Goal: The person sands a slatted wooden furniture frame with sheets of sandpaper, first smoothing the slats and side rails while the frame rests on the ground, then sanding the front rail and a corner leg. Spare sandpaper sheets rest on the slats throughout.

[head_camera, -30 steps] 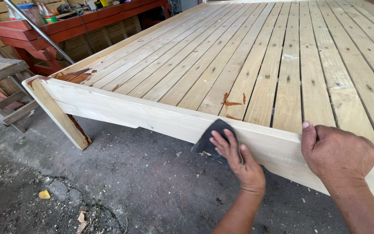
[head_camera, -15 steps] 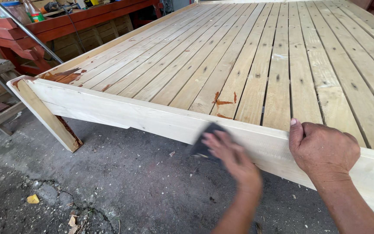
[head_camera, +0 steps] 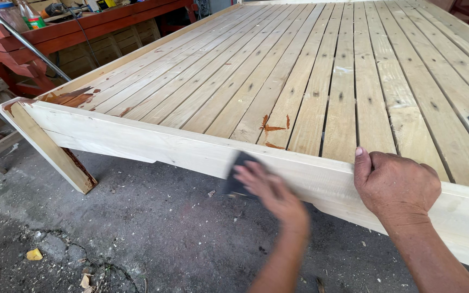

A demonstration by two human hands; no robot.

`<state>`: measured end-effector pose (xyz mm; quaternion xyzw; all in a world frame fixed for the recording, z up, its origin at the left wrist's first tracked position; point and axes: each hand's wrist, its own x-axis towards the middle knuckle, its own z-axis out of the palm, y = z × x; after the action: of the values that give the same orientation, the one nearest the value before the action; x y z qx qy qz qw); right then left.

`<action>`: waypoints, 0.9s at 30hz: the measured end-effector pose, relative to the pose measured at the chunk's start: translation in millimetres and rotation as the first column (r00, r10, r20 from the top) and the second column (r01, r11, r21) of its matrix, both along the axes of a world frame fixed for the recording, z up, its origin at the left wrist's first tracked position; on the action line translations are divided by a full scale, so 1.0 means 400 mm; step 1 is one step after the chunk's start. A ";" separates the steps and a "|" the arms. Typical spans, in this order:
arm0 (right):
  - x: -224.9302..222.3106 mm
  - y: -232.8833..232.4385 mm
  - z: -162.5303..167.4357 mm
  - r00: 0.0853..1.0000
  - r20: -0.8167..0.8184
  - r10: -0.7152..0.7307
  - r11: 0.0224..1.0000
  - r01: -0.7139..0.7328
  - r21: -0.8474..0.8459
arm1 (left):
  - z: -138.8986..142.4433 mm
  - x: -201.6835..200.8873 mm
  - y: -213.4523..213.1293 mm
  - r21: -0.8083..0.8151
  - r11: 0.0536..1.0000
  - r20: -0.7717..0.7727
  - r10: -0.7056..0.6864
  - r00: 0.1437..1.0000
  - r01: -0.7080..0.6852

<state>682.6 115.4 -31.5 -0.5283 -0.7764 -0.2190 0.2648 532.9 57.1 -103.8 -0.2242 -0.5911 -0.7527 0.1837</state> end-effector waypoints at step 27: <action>0.023 0.031 -0.025 0.997 0.064 -0.046 0.997 0.041 0.072 | -0.004 -0.367 -0.079 -0.088 0.993 -0.150 0.069 0.986 -0.083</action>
<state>691.9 127.8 -41.6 -0.5279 -0.7648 -0.2692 0.2529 386.2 25.6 -105.2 -0.2646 -0.6188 -0.6981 0.2445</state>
